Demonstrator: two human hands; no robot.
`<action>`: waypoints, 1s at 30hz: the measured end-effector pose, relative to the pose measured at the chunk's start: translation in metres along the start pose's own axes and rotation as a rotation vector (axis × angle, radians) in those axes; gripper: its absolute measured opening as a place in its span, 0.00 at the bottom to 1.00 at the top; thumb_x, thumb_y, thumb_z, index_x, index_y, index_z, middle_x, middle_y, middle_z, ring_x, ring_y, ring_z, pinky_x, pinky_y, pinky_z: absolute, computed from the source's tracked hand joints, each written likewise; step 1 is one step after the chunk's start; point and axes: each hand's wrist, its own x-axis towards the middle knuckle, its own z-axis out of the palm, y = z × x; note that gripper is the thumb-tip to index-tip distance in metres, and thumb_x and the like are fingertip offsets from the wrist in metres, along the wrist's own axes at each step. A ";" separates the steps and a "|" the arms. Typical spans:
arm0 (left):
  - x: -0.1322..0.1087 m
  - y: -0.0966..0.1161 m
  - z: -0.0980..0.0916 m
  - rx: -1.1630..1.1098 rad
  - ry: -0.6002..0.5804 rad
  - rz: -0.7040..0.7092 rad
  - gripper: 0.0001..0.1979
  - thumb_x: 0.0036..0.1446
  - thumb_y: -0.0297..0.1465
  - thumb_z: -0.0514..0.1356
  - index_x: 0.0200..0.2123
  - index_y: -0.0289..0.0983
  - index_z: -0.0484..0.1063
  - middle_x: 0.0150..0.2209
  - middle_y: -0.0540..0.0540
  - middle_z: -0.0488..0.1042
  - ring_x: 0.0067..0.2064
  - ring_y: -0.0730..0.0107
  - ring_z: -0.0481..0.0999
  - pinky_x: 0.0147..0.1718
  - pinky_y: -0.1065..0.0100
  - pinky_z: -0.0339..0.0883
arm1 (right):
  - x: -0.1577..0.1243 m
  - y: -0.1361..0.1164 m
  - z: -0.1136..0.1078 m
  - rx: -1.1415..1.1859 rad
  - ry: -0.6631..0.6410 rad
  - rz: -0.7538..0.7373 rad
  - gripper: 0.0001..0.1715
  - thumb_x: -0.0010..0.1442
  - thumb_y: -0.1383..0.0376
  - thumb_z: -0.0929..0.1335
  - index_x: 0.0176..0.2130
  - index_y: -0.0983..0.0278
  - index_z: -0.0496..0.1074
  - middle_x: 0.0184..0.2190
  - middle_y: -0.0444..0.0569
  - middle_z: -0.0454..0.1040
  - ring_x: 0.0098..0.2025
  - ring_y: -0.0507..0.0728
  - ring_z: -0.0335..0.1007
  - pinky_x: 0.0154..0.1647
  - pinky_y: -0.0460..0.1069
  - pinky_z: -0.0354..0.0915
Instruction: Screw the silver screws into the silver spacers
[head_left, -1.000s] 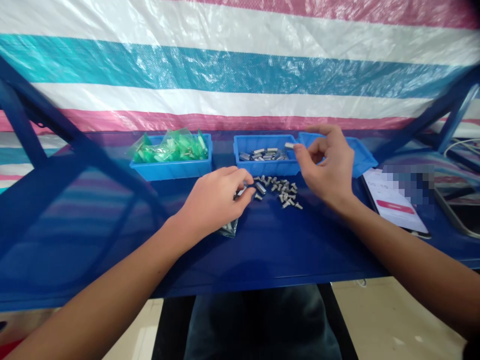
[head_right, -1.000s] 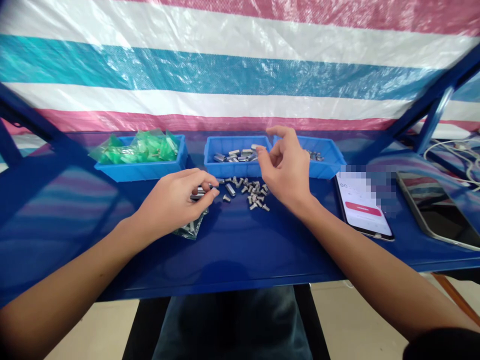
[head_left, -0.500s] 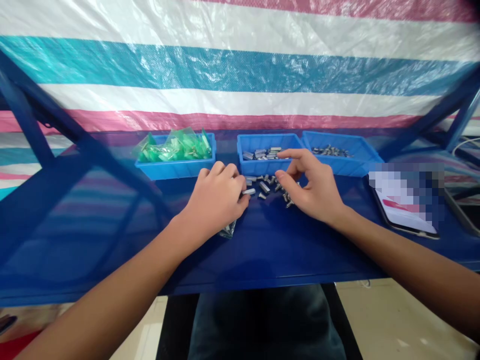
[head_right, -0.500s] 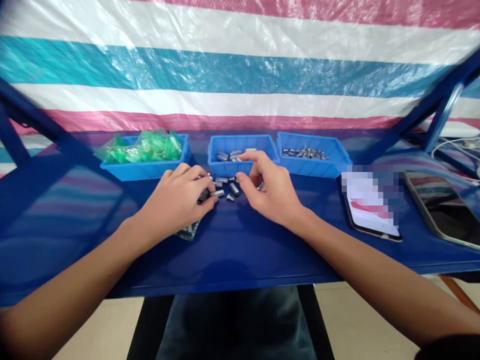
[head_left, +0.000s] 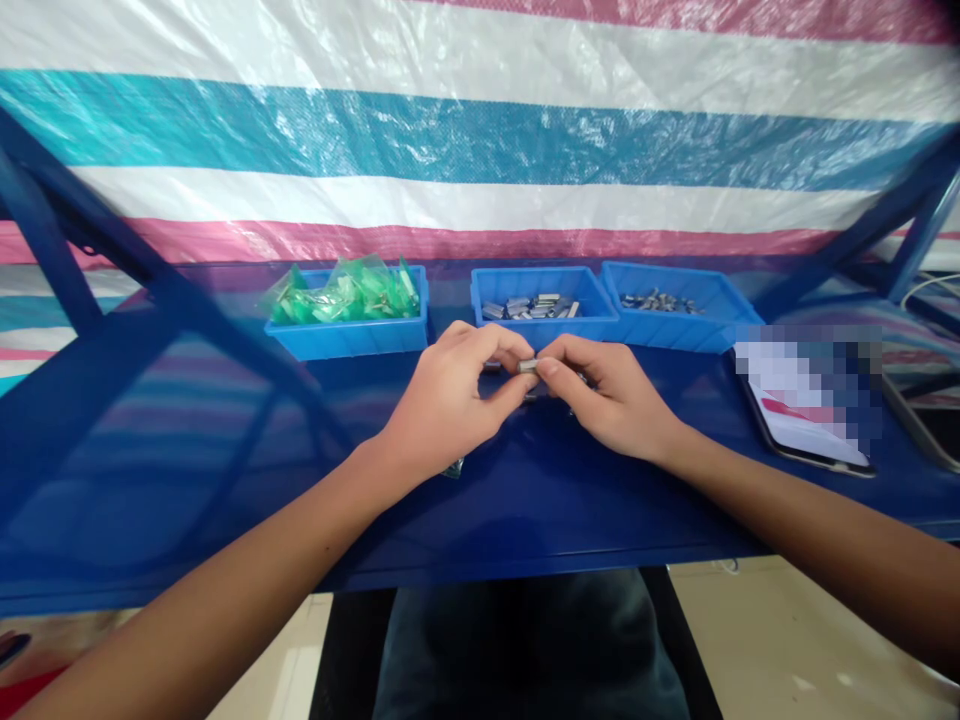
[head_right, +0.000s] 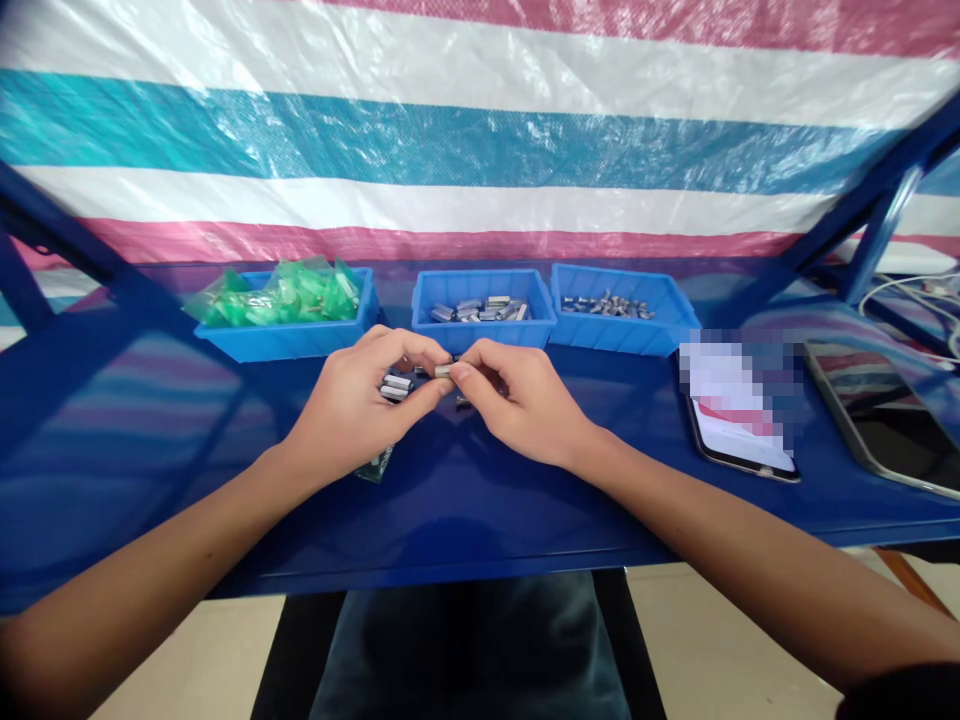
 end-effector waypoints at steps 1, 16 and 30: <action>0.000 0.000 -0.001 -0.077 -0.022 -0.045 0.09 0.56 0.34 0.59 0.39 0.37 0.72 0.33 0.49 0.77 0.37 0.70 0.73 0.36 0.69 0.66 | 0.000 0.000 0.000 0.011 0.029 -0.015 0.12 0.63 0.62 0.63 0.29 0.65 0.68 0.20 0.40 0.66 0.21 0.46 0.57 0.22 0.43 0.54; 0.003 -0.006 0.002 -0.427 -0.021 -0.133 0.06 0.53 0.28 0.61 0.36 0.35 0.71 0.29 0.51 0.73 0.31 0.76 0.73 0.34 0.73 0.68 | -0.001 0.003 0.002 -0.024 0.122 -0.153 0.05 0.59 0.67 0.67 0.38 0.65 0.69 0.22 0.40 0.65 0.24 0.48 0.61 0.25 0.44 0.59; 0.001 -0.006 0.001 -0.257 -0.089 -0.107 0.11 0.55 0.28 0.58 0.43 0.37 0.65 0.33 0.50 0.75 0.35 0.72 0.75 0.35 0.70 0.68 | -0.004 0.000 -0.006 -0.162 0.396 -0.322 0.08 0.59 0.66 0.67 0.41 0.58 0.71 0.23 0.43 0.68 0.24 0.52 0.64 0.28 0.50 0.63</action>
